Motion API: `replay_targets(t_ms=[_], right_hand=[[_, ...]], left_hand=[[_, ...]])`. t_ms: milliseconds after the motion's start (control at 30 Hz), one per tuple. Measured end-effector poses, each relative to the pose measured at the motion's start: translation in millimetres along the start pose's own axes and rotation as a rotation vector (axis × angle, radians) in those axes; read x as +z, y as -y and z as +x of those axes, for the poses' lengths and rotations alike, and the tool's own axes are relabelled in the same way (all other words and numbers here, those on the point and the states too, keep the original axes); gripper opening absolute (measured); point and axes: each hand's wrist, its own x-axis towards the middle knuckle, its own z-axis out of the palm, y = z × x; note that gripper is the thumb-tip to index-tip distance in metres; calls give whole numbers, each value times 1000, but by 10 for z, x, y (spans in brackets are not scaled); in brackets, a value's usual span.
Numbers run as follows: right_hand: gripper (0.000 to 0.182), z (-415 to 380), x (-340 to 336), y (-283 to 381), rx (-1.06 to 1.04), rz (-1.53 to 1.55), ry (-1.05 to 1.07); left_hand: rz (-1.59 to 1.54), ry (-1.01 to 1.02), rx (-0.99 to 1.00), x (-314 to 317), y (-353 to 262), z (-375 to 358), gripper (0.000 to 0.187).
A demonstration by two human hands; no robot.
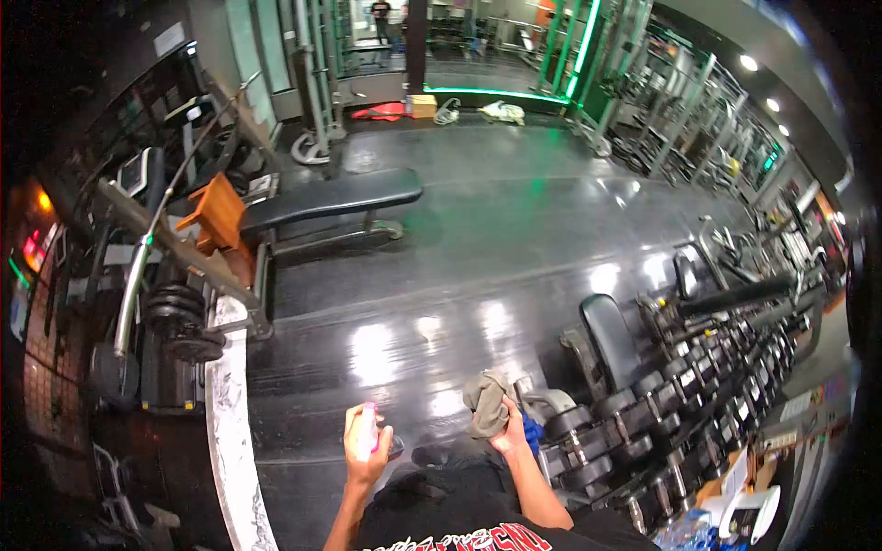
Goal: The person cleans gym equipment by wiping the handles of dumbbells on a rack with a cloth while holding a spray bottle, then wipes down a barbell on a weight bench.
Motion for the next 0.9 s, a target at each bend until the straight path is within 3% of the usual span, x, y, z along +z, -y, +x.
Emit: replay_targets(t_ms=[133,200,333,400,467,533,600,700,900], right_hand=[[48,317,381,-164,147,-69,136],[47,463,602,-287,182,-74,73],[53,923,858,-542,275,-65,204],[53,1182,1050,-677,333,-82,234],[51,1427,1272,-802,362,-85,273],[49,1686,1529,-932,380,-97,257],[48,1977,1780,-1082,395,-103,242],[44,2459,2102,-1251,405,-179,134],[42,3222,2835,-1810,653,-282,316]], left_hand=[[106,-158,-46,-294,25,13,53],[283,-127,144,-450,165,24,62],[44,-254,-106,-609,92,154,64],[86,-301,-105,-742,197,293,62],[253,-369,-16,-877,415,447,56],[267,-427,-57,-1036,431,654,46],[121,-470,-165,-1192,395,877,39],[118,-574,-141,-1433,434,1217,31],[25,-824,-107,-1860,606,1450,19]])
